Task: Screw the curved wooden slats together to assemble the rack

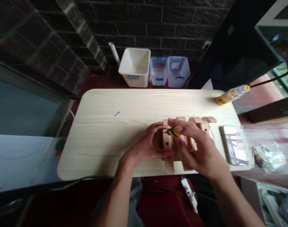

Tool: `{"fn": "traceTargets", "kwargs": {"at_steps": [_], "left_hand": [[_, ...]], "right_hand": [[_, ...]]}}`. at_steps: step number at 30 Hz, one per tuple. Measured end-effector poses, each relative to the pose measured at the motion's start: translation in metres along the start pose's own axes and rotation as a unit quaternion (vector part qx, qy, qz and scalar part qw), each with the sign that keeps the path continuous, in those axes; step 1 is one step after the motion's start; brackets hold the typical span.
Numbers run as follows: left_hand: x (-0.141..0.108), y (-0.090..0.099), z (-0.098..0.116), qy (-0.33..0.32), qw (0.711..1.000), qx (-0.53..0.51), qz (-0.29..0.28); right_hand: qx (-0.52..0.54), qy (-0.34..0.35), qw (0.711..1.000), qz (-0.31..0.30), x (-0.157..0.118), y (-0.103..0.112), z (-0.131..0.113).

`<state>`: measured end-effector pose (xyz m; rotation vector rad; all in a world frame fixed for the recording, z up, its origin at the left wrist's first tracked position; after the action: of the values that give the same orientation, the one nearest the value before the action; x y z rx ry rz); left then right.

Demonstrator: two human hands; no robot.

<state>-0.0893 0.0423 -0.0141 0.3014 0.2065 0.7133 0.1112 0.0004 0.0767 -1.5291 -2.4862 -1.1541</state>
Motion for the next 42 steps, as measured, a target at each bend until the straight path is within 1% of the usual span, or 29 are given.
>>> {"fn": "traceTargets", "kwargs": {"at_steps": [3, 11, 17, 22, 25, 30, 35, 38, 42], "left_hand": [[0.0, 0.0001, -0.0005, 0.008, 1.0, -0.004, 0.008], [-0.0016, 0.0026, 0.0041, 0.036, 0.999, -0.005, 0.002], [-0.0004, 0.0028, 0.0043, 0.006, 1.0, -0.006, 0.008], [-0.0009, 0.0027, 0.0027, 0.018, 1.0, -0.008, 0.004], [-0.0008, 0.002, 0.0025, 0.015, 1.0, -0.008, 0.003], [0.0002, 0.0025, 0.0048, 0.009, 1.0, -0.01, 0.006], [-0.0002, 0.004, 0.0077, 0.009, 1.0, -0.012, 0.009], [-0.0002, 0.0039, 0.0079, 0.008, 1.0, -0.005, 0.001], [0.0001, 0.0022, 0.0055, 0.01, 1.0, -0.008, -0.003]], "right_hand": [[-0.002, 0.003, 1.0, 0.003, -0.0016, -0.0012, 0.0006], [-0.051, 0.008, 0.999, 0.013, 0.0013, 0.0015, -0.0012], [-0.029, 0.007, 1.0, 0.01, 0.0021, 0.0028, -0.0037], [-0.041, 0.003, 0.999, 0.031, -0.0003, 0.0024, -0.0043], [-0.052, 0.009, 0.998, 0.032, -0.0018, 0.0024, -0.006], [-0.041, 0.011, 0.998, 0.041, -0.0038, 0.0026, -0.0061], [-0.067, 0.004, 0.996, 0.055, -0.0061, 0.0026, -0.003], [-0.072, 0.005, 0.996, 0.052, -0.0057, 0.0026, -0.0032], [-0.043, 0.008, 0.998, 0.034, -0.0016, 0.0004, -0.0044]]}}
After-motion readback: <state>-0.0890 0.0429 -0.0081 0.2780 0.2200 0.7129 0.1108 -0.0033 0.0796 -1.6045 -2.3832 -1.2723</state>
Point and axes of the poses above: each hand's wrist, its own x-axis towards the middle knuckle, its own y-axis out of the back of the hand, z = x × y, the point moved 2 cm from there along x, towards the middle knuckle, and after that the axes turned 14 degrees about -z, right-handed, at the moved point
